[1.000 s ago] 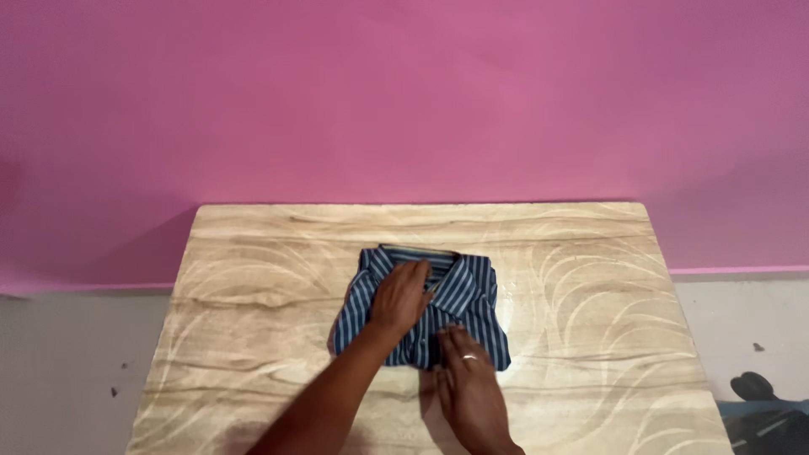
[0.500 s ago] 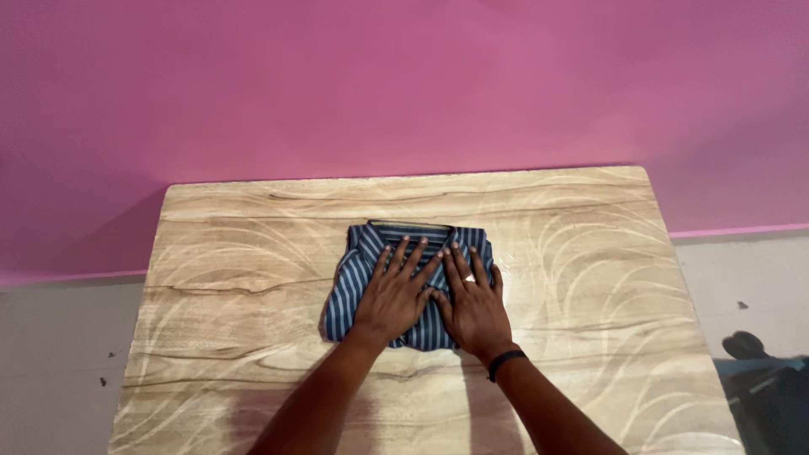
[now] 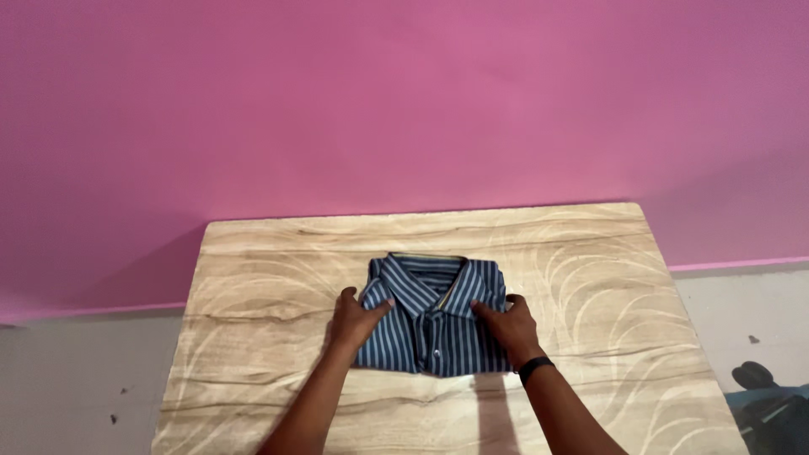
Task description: The person folds a shirt by bringing the sleeves and sides to the center and then folding the garment in half before placing it into an open suitcase.
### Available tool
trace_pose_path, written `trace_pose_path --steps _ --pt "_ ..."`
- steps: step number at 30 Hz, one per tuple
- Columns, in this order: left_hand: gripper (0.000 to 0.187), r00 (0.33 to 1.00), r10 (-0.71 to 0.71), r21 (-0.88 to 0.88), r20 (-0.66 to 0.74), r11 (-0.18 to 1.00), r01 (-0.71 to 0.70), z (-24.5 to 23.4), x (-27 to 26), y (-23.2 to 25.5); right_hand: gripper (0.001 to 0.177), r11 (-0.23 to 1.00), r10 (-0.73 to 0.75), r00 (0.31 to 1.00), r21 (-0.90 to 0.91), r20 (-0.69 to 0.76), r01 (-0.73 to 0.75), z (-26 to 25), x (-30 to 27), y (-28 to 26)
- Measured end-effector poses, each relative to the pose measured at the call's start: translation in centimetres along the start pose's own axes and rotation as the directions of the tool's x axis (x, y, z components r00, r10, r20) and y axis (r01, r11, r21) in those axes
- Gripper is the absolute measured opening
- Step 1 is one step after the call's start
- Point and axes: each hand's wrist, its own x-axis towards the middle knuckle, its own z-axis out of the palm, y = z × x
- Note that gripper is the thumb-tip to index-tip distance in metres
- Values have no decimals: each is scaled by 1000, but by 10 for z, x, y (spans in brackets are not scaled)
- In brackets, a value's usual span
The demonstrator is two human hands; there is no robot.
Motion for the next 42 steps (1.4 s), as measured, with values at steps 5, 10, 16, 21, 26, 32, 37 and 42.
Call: trace_pose_path --steps 5,10,16,21,26,32,37,42 --pt "78 985 9 -71 173 997 3 4 2 0 82 998 -56 974 52 220 45 1 5 0" --pt "82 966 204 -141 158 973 -183 10 -2 2 78 982 -190 952 51 240 183 -9 -27 -3" --pt "73 946 296 -52 134 955 -291 0 -33 56 66 905 -394 912 225 116 362 -51 -57 -26" --pt "72 921 347 -117 175 936 -331 9 -48 86 67 966 -236 969 127 68 226 -92 -82 -35" --pt "71 890 416 -53 187 909 -414 17 -69 99 63 948 -277 961 169 23 270 -109 -107 -26" --pt "68 892 391 -56 226 919 -389 15 -108 107 62 960 -201 980 199 1 196 -120 -129 -5" --pt "68 876 416 -20 242 905 -424 29 -126 114 63 974 -157 988 160 -17 157 -138 -139 10" --pt "70 861 456 2 225 883 -469 59 -143 122 62 946 -211 977 243 -35 213 -160 -136 39"
